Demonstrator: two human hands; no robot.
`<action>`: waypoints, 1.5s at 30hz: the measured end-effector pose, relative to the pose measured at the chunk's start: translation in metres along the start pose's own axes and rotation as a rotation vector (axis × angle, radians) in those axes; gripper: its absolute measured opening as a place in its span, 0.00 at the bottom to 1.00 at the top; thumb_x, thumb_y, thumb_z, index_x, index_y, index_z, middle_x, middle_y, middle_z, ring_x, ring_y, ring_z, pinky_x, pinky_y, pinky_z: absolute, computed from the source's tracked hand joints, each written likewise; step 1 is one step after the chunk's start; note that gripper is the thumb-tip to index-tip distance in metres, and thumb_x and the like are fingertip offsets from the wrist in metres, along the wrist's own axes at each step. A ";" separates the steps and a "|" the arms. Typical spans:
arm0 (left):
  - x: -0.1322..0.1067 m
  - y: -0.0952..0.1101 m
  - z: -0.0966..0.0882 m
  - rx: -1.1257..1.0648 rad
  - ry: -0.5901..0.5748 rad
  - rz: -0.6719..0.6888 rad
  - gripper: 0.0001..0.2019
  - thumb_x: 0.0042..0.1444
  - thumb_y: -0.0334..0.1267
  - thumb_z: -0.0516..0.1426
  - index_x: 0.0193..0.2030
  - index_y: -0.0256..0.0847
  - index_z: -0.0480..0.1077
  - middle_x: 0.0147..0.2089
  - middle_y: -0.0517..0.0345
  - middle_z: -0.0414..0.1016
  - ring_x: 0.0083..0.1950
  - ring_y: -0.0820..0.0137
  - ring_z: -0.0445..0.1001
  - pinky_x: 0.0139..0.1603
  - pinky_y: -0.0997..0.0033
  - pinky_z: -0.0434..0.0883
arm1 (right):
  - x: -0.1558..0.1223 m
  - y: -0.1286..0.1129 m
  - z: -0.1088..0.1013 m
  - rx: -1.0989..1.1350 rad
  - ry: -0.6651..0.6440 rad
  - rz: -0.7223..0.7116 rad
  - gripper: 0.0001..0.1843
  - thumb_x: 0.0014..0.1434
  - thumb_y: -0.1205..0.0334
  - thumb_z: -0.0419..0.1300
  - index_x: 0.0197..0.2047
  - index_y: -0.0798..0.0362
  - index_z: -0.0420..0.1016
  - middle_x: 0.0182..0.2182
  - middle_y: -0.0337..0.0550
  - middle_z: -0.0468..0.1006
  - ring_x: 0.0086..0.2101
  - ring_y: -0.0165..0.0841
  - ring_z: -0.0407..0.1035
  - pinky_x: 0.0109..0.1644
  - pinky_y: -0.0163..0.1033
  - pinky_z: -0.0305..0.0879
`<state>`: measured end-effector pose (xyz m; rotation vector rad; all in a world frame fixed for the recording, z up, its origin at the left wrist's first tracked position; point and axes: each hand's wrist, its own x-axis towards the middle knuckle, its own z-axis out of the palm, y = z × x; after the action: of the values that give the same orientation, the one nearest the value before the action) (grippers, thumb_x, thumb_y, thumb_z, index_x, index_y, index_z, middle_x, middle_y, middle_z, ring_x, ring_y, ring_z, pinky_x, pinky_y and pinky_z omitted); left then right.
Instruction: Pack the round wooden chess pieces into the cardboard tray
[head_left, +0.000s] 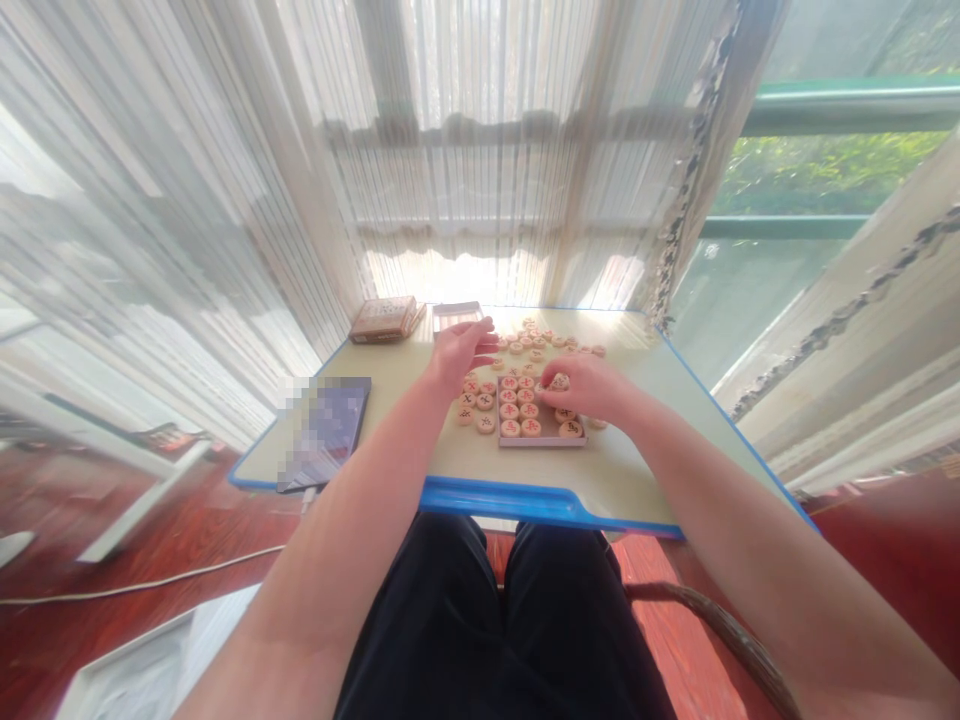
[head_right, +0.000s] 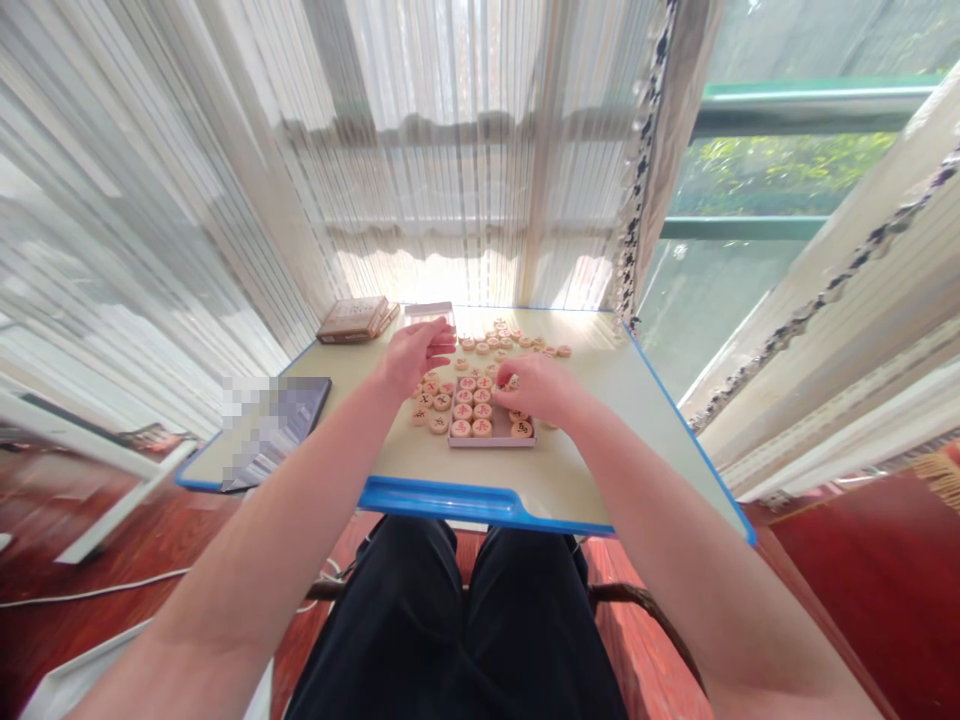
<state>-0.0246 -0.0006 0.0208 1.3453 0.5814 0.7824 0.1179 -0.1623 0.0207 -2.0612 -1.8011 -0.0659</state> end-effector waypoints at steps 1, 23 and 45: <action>0.000 0.000 0.000 0.006 -0.004 0.001 0.22 0.43 0.51 0.63 0.36 0.34 0.71 0.34 0.51 0.75 0.32 0.73 0.74 0.28 0.76 0.70 | 0.000 0.000 0.000 -0.015 -0.003 -0.004 0.08 0.50 0.56 0.60 0.31 0.50 0.76 0.31 0.40 0.79 0.34 0.35 0.70 0.37 0.38 0.63; 0.000 0.001 0.003 0.023 -0.026 0.016 0.16 0.45 0.49 0.61 0.34 0.37 0.72 0.29 0.54 0.74 0.31 0.72 0.75 0.29 0.74 0.70 | 0.000 -0.011 0.004 -0.100 -0.024 0.011 0.05 0.49 0.60 0.60 0.26 0.47 0.77 0.29 0.40 0.78 0.36 0.37 0.69 0.32 0.37 0.62; 0.000 0.004 0.005 0.054 -0.012 0.006 0.15 0.47 0.49 0.61 0.33 0.38 0.71 0.29 0.55 0.74 0.31 0.72 0.74 0.29 0.74 0.69 | 0.005 -0.007 0.011 -0.115 0.009 0.051 0.08 0.50 0.56 0.60 0.28 0.49 0.78 0.34 0.41 0.75 0.32 0.33 0.67 0.30 0.36 0.57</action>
<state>-0.0212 -0.0040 0.0252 1.4013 0.5927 0.7675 0.1094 -0.1537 0.0143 -2.1812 -1.7758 -0.1679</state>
